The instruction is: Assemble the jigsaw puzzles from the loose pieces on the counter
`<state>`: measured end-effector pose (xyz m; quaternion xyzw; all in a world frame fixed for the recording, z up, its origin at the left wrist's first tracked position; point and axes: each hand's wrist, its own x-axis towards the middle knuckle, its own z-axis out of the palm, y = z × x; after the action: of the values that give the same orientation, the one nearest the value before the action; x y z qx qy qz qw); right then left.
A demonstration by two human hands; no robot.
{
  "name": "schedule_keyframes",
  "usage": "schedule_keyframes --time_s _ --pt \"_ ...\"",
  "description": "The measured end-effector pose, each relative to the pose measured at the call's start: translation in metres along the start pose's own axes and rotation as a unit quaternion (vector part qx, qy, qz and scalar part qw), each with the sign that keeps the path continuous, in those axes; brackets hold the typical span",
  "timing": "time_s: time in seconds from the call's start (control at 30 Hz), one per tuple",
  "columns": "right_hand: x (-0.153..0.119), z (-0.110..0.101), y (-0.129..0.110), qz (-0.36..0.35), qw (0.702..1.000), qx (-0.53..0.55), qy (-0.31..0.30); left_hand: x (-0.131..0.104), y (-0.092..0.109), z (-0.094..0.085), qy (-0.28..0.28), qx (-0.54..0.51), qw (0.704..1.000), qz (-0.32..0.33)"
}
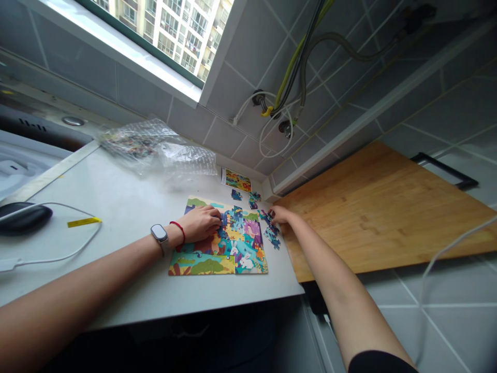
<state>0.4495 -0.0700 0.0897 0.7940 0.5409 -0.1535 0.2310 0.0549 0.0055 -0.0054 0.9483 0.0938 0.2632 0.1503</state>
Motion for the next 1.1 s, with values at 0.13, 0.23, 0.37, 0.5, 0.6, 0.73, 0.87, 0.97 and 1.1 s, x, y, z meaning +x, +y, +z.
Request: schedule_keyframes --time_s 0.13,0.23,0.37,0.5,0.6,0.73,0.87,0.97,1.1 --pt "-0.007 -0.001 0.000 0.006 1.000 -0.013 0.014 0.001 0.000 0.000 -0.004 0.002 1.000 0.000" --pt "-0.022 -0.006 -0.004 -0.017 0.998 -0.013 0.060 0.001 0.001 -0.001 -0.004 0.004 1.000 -0.002" --pt "-0.054 -0.008 -0.028 -0.113 0.985 -0.002 0.128 0.001 0.001 -0.001 -0.005 0.003 1.000 -0.004" --pt "-0.079 0.006 -0.067 -0.230 0.959 0.016 0.166 0.001 0.001 -0.001 -0.006 -0.001 1.000 -0.006" --pt "-0.080 0.021 -0.094 -0.320 0.924 0.025 0.206 0.001 0.001 -0.001 -0.007 -0.003 1.000 -0.007" --pt "-0.070 0.037 -0.112 -0.338 0.911 0.046 0.231 0.001 0.001 0.000 -0.008 -0.005 1.000 -0.009" --pt "-0.063 0.043 -0.112 -0.321 0.914 0.069 0.239 0.001 0.001 0.000 -0.011 -0.005 1.000 -0.009" --pt "-0.060 0.044 -0.106 -0.322 0.917 0.073 0.222 0.001 0.001 -0.001 -0.013 -0.006 1.000 -0.010" --pt "-0.055 0.045 -0.101 -0.331 0.911 0.090 0.228 0.001 0.002 -0.002 -0.010 -0.013 1.000 -0.006"
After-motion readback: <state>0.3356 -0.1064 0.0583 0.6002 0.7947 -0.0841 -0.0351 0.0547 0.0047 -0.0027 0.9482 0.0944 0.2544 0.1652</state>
